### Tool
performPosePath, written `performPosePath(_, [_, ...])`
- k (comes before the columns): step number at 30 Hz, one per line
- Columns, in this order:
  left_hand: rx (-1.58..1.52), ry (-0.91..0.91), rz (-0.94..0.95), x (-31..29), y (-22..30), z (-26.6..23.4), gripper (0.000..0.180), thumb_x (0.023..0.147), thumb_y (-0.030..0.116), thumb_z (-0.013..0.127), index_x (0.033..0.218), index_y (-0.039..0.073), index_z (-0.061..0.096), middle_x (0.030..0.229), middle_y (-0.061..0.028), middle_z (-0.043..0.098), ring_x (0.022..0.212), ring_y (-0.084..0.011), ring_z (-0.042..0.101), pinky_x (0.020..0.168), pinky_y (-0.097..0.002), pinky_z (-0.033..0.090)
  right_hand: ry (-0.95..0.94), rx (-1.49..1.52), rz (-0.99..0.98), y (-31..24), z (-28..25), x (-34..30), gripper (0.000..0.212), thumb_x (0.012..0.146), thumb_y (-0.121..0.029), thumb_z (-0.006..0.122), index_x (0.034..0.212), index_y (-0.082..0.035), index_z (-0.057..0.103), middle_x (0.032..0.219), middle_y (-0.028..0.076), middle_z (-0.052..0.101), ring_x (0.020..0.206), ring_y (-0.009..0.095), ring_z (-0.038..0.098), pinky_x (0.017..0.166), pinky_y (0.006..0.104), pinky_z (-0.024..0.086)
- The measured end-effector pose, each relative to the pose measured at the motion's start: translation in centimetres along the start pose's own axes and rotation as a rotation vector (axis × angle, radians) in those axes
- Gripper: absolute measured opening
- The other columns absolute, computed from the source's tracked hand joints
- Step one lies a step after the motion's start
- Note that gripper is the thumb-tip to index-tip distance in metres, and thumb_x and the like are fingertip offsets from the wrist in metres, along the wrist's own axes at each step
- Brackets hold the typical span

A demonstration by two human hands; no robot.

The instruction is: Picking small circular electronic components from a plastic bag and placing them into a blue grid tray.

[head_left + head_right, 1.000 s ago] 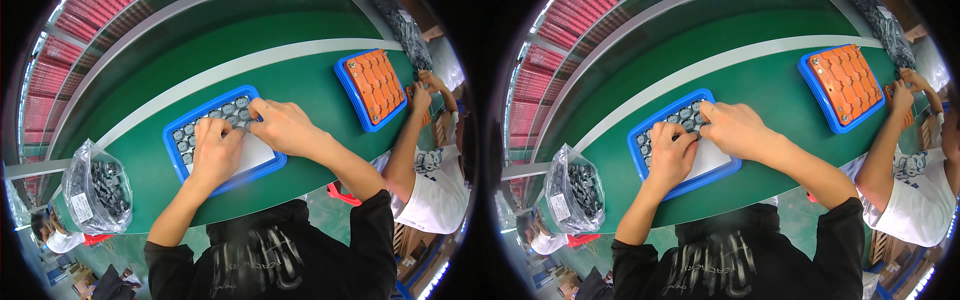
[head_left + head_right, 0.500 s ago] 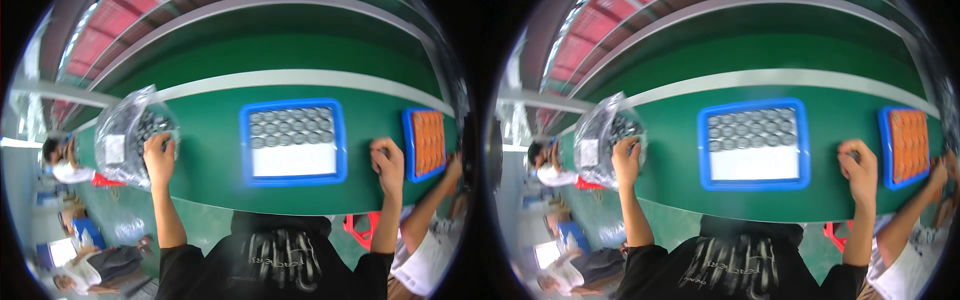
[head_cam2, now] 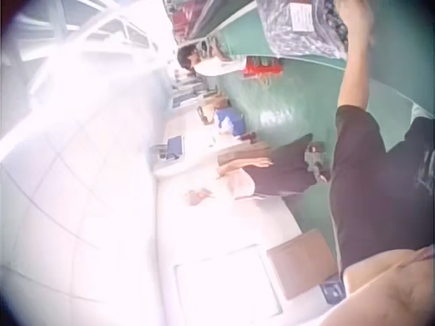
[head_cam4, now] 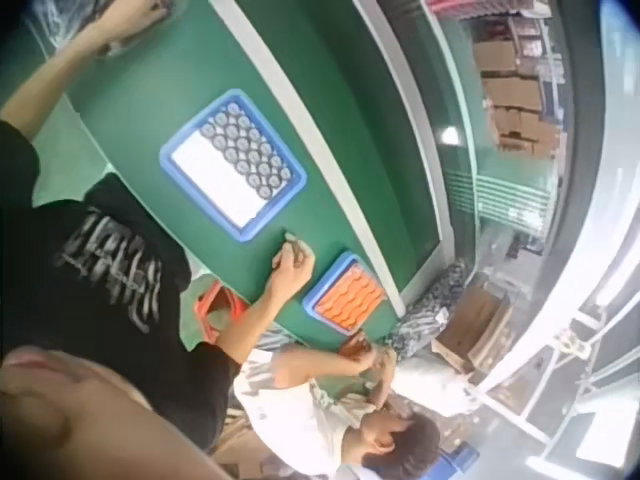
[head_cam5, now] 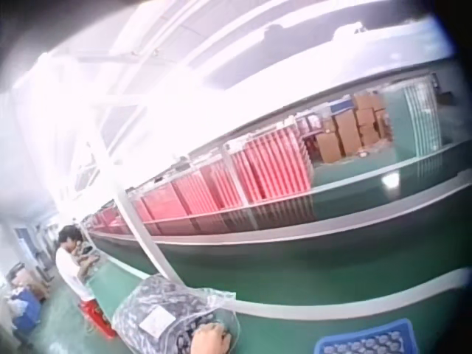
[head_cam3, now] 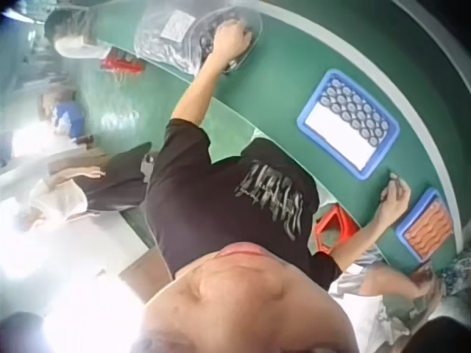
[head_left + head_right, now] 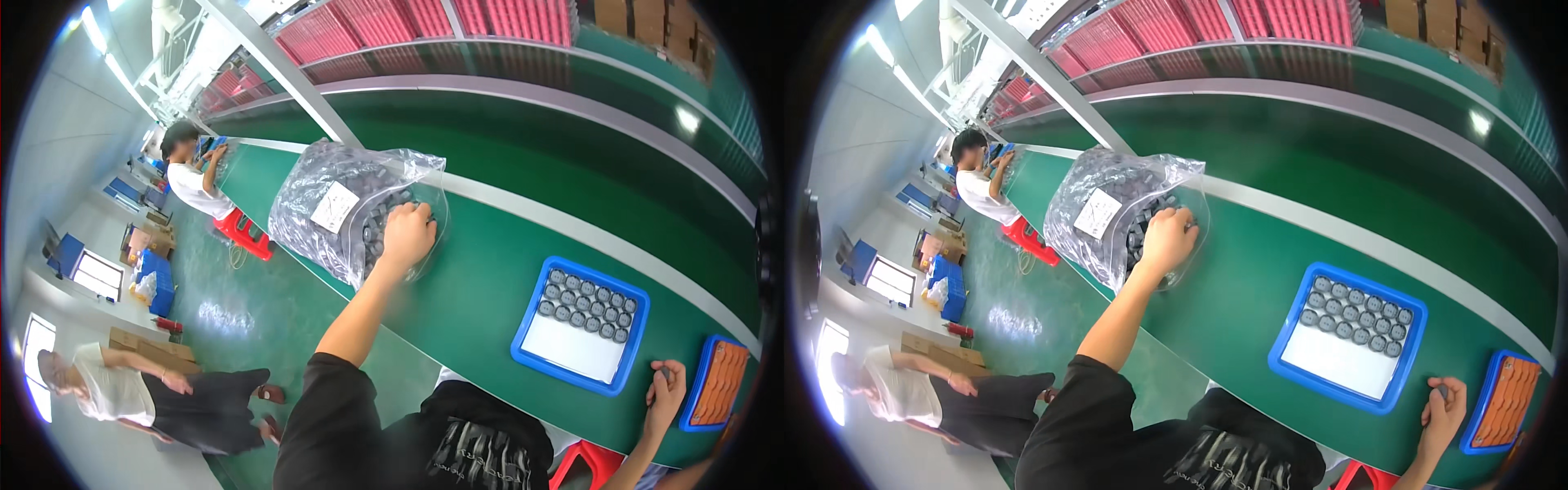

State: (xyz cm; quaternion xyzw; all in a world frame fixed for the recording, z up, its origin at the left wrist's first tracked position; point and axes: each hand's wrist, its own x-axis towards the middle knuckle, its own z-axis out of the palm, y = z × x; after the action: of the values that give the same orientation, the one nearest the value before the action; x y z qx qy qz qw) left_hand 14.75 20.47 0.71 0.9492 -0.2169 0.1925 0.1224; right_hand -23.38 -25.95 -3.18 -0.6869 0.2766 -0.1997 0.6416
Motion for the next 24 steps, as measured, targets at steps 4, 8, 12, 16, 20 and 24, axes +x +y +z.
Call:
performPosePath(4, [-0.077,0.004,-0.146,-1.2,-0.6,-2.6,0.019,0.083,0.012,0.072,0.100,0.004,0.071,0.089,-0.0175,0.066,0.090,-0.0389,0.064,0.083,-0.0480,0.052,-0.028,-0.178,-0.102,1.7,-0.3,0.7,0.027,0.095,-0.005,0.062,0.122,0.000,0.059,0.087,0.001,0.058,0.055,0.002,0.039,0.047,0.0176,0.029])
performPosePath(8, [-0.035,0.144,-0.085,-2.1,-0.3,-4.5,0.028,0.086,0.007,0.068,0.114,0.005,0.072,0.095,-0.0163,0.067,0.098,-0.0359,0.064,0.087,-0.0461,0.051,-0.016,-0.486,-0.179,1.0,0.1,0.3,0.019,0.090,-0.002,0.067,0.109,0.000,0.064,0.079,-0.002,0.051,0.062,0.005,0.039,0.055,0.0218,0.031])
performPosePath(12, [-0.419,0.171,0.088,-2.9,5.1,-4.8,0.024,0.090,0.003,0.067,0.114,0.003,0.069,0.105,-0.0159,0.070,0.099,-0.0361,0.065,0.087,-0.0410,0.052,0.084,-0.684,-0.224,-3.4,3.4,-2.1,0.023,0.090,-0.002,0.069,0.112,0.001,0.065,0.092,0.006,0.065,0.080,0.013,0.057,0.069,0.0267,0.047])
performPosePath(16, [-0.506,-0.074,0.280,-7.4,9.0,-1.0,0.025,0.087,0.001,0.070,0.111,0.004,0.064,0.116,-0.0164,0.067,0.110,-0.0371,0.063,0.094,-0.0433,0.050,-0.019,-0.832,-0.593,-3.9,5.3,-0.7,0.023,0.082,0.000,0.072,0.105,-0.003,0.069,0.105,0.013,0.063,0.088,0.025,0.065,0.072,0.0326,0.052])
performPosePath(20, [-0.375,-0.026,0.261,-8.2,9.5,-0.7,0.015,0.086,-0.001,0.070,0.101,0.001,0.067,0.118,-0.0161,0.067,0.112,-0.0353,0.061,0.098,-0.0425,0.048,-0.052,-0.727,-0.457,-2.5,3.8,-1.9,0.024,0.081,0.000,0.074,0.104,-0.007,0.070,0.111,0.009,0.057,0.086,0.022,0.062,0.070,0.0332,0.050])
performPosePath(24, [-0.418,-0.086,0.275,-8.2,9.5,0.1,0.013,0.090,0.000,0.067,0.102,-0.001,0.067,0.113,-0.0175,0.066,0.106,-0.0355,0.060,0.096,-0.0421,0.048,-0.046,-0.703,-0.541,-3.0,2.2,-2.7,0.024,0.081,-0.011,0.079,0.103,-0.007,0.069,0.108,0.009,0.058,0.088,0.026,0.063,0.073,0.0377,0.053])
